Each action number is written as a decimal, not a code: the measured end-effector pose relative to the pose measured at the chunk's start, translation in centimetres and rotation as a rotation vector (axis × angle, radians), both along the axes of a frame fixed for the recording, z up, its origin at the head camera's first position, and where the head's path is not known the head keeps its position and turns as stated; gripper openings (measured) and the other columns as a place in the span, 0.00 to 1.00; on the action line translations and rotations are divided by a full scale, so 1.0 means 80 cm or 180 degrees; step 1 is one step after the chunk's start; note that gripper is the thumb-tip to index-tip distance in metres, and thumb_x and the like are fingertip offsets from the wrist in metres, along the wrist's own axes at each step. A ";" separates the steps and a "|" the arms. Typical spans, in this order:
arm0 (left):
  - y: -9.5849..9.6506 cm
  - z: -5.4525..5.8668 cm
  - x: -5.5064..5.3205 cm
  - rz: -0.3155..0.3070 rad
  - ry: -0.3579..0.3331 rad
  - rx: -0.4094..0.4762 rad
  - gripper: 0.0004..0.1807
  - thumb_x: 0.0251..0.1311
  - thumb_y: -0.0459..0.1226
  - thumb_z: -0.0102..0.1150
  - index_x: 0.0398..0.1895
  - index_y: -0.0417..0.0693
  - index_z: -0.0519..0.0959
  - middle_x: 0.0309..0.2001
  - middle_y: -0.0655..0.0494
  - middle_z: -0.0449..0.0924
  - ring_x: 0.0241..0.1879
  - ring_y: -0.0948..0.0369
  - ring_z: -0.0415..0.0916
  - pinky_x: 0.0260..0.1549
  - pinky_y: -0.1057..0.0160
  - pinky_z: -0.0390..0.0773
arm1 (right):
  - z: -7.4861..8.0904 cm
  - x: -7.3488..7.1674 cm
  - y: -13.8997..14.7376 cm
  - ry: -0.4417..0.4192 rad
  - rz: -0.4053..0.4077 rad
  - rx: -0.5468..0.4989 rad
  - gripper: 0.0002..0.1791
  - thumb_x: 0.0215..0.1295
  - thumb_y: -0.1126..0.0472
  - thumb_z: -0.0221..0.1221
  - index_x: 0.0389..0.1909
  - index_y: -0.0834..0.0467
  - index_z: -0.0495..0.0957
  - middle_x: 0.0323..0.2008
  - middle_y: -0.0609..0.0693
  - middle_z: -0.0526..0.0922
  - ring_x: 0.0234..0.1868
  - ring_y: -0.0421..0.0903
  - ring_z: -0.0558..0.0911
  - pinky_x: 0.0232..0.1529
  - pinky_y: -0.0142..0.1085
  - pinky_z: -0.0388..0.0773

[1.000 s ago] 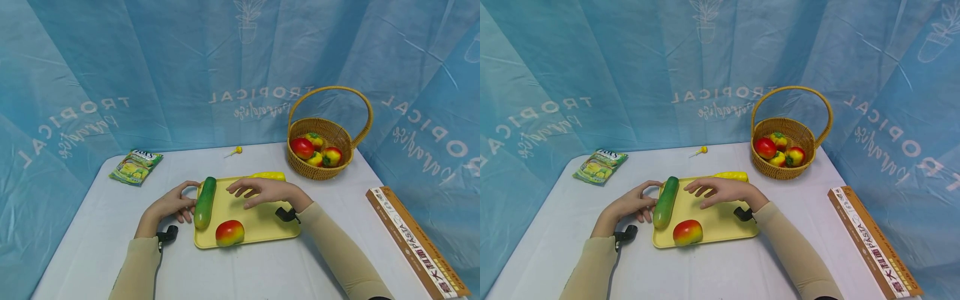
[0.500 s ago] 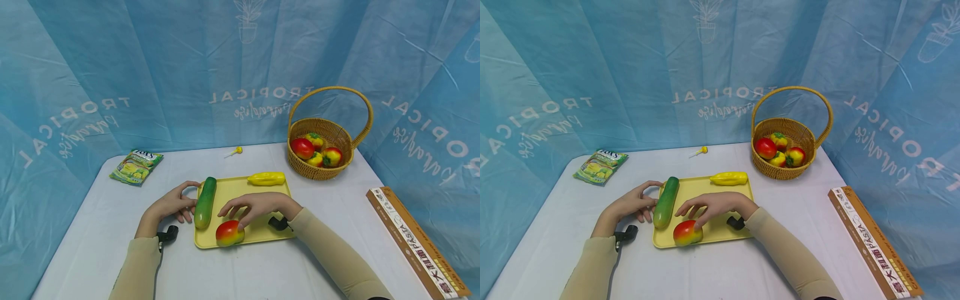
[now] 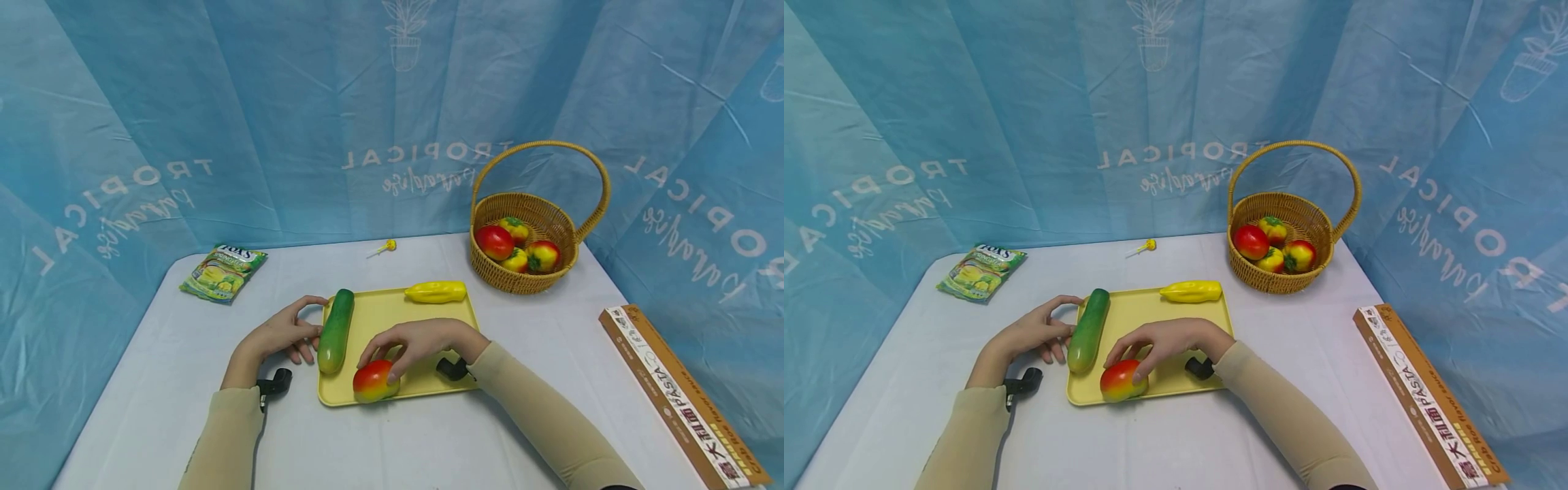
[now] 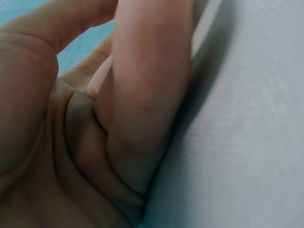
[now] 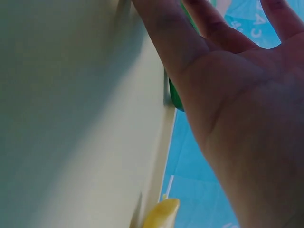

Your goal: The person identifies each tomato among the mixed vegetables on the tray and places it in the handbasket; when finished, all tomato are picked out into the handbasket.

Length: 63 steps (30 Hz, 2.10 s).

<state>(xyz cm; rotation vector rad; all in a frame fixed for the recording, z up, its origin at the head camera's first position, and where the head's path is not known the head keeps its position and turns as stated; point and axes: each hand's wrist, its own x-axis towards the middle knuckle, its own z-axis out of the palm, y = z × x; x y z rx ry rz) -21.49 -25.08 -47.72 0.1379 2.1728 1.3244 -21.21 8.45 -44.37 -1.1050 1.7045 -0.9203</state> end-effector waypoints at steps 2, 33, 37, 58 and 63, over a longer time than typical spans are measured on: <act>0.000 0.000 0.000 0.0001 -0.0006 0.0005 0.37 0.73 0.40 0.60 0.81 0.60 0.56 0.31 0.49 0.89 0.22 0.55 0.88 0.22 0.62 0.86 | -0.001 0.000 0.000 0.0009 -0.0002 0.0011 0.27 0.71 0.61 0.67 0.70 0.52 0.77 0.67 0.47 0.81 0.64 0.38 0.80 0.68 0.31 0.77; 0.002 0.002 0.001 0.0006 -0.0013 -0.0051 0.37 0.74 0.41 0.59 0.81 0.60 0.56 0.32 0.49 0.89 0.22 0.55 0.88 0.23 0.62 0.86 | -0.001 -0.003 0.002 0.0044 -0.0168 -0.0068 0.25 0.71 0.61 0.68 0.68 0.49 0.79 0.65 0.44 0.83 0.63 0.38 0.81 0.67 0.32 0.79; 0.002 0.003 0.001 0.0019 -0.0016 -0.0085 0.37 0.74 0.41 0.59 0.82 0.60 0.56 0.32 0.49 0.89 0.22 0.55 0.87 0.23 0.63 0.86 | 0.007 -0.008 0.010 0.0062 -0.0299 -0.0135 0.25 0.70 0.60 0.68 0.67 0.47 0.79 0.65 0.43 0.83 0.64 0.39 0.80 0.66 0.34 0.81; 0.001 0.000 -0.001 0.0011 0.0010 -0.0060 0.38 0.73 0.41 0.59 0.82 0.61 0.55 0.32 0.50 0.90 0.22 0.56 0.87 0.21 0.62 0.85 | 0.070 -0.052 0.130 0.0350 -0.2537 -0.0962 0.29 0.73 0.55 0.66 0.74 0.46 0.74 0.74 0.49 0.75 0.73 0.51 0.75 0.68 0.40 0.79; 0.001 0.000 -0.001 0.0015 0.0000 -0.0057 0.38 0.74 0.41 0.59 0.82 0.60 0.55 0.32 0.50 0.90 0.22 0.57 0.87 0.21 0.62 0.85 | 0.076 -0.057 0.160 0.0306 -0.3078 -0.1138 0.30 0.73 0.56 0.66 0.74 0.46 0.73 0.73 0.50 0.75 0.71 0.49 0.76 0.64 0.35 0.79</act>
